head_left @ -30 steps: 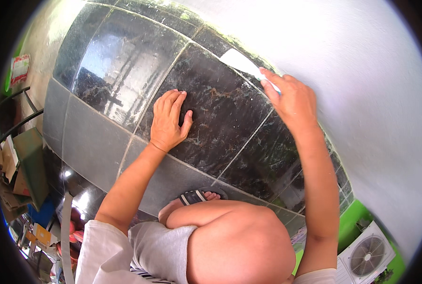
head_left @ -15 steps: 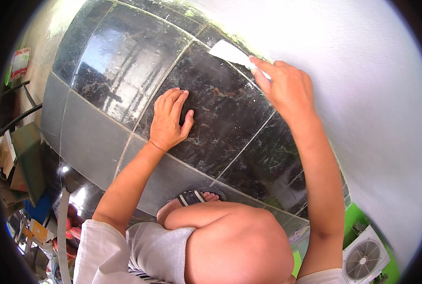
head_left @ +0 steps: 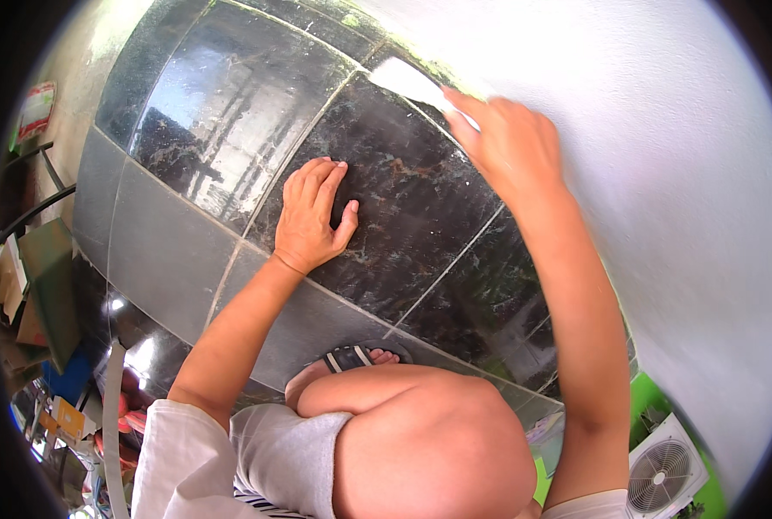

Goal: The person applies grout to the joints between dark wall tiles using a small white plastic spatula. They work methodically along the upper horizontal and vertical seams, smoothing the material into the gaps.

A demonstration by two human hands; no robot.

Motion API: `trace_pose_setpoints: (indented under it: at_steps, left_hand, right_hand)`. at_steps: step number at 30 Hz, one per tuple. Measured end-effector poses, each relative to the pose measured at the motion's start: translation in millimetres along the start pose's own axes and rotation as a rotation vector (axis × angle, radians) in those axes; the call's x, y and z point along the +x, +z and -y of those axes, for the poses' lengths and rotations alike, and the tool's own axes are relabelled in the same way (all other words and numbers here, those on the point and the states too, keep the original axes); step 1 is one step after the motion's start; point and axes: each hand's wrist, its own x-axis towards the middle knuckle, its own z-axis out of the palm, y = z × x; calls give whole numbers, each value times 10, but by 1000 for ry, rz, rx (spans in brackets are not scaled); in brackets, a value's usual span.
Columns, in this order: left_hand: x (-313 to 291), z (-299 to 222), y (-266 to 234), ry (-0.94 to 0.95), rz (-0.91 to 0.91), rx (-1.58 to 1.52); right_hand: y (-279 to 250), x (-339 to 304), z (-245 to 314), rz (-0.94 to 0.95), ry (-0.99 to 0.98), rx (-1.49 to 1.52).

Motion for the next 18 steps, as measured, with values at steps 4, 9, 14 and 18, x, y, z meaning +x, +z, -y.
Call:
trace_pose_setpoints:
  at_steps: [4,9,14,18]
  left_hand:
    - [9,21,2,9,-2,-16]
    - [-44,41,-23,-16,11,-15]
    - [-7,11,-13,-13,6,-8]
    - [-7,15,8,0,7,-7]
  right_hand:
    - [18,72,3,-32,0,16]
    - [-232,-638,-404,119,116,-51]
    - [-93,-379,-239,16,84,-31]
    - [52,129,-25,-43,53,21]
